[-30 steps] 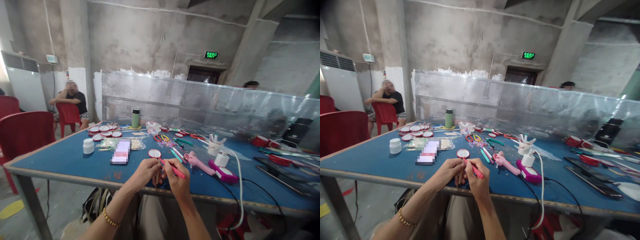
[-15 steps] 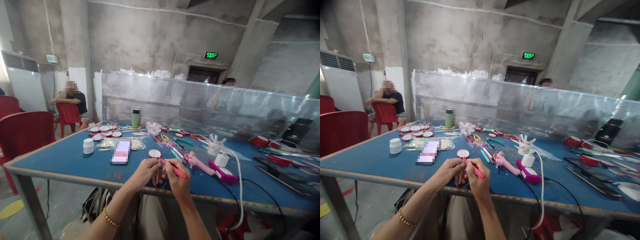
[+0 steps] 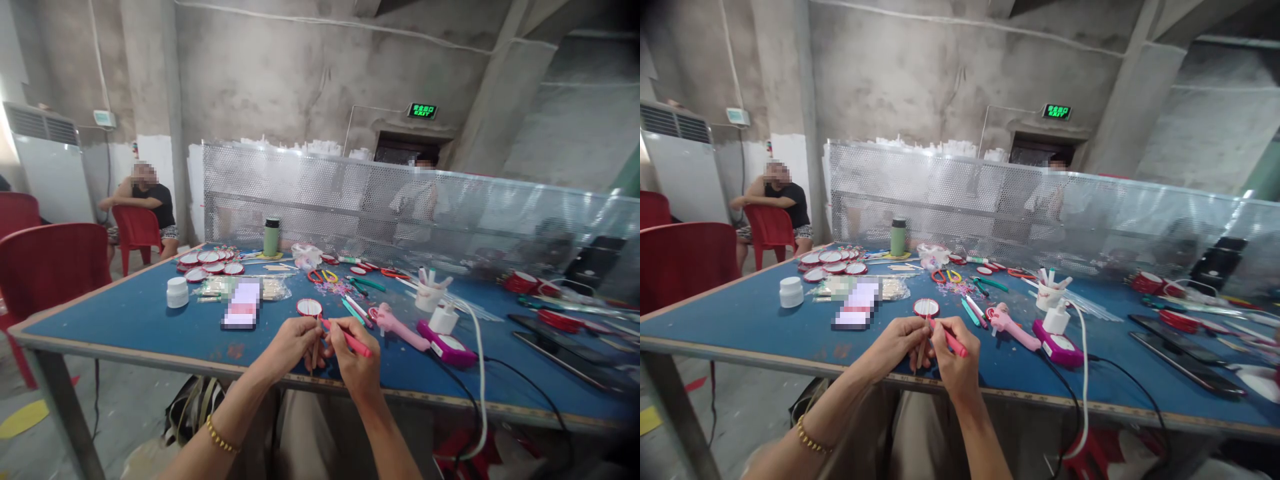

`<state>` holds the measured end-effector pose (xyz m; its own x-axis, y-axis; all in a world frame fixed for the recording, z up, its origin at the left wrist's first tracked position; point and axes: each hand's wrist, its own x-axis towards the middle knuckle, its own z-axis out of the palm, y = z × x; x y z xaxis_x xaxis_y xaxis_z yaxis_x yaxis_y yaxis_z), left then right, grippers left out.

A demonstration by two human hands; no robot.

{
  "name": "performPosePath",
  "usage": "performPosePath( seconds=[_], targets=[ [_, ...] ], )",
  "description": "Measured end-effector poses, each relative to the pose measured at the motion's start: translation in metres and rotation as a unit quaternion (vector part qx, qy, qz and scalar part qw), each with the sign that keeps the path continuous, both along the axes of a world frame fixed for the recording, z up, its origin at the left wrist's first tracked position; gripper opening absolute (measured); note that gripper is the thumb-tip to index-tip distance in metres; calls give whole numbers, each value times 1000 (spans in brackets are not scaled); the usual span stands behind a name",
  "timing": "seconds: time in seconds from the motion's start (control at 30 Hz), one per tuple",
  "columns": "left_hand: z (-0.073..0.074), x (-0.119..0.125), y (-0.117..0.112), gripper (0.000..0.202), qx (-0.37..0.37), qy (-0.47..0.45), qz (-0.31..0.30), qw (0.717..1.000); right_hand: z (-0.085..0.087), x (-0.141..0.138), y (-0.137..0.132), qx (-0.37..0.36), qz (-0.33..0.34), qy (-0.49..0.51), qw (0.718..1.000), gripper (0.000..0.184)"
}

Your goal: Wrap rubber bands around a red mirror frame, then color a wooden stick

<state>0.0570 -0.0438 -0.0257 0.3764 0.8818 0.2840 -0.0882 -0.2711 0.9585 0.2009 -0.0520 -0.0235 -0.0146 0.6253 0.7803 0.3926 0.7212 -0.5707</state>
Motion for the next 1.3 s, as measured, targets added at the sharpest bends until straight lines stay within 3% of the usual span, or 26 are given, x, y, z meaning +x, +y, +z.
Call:
performPosePath(
  seconds=[0.43, 1.3],
  targets=[
    [1, 0, 0, 38, -11, -9, -3, 1000, -1, 0, -1, -13, 21, 38, 999, 18],
    [-3, -2, 1, 39, 9, -3, -3, 1000, -3, 1, 1, -10, 15, 8, 1000, 17]
  ],
)
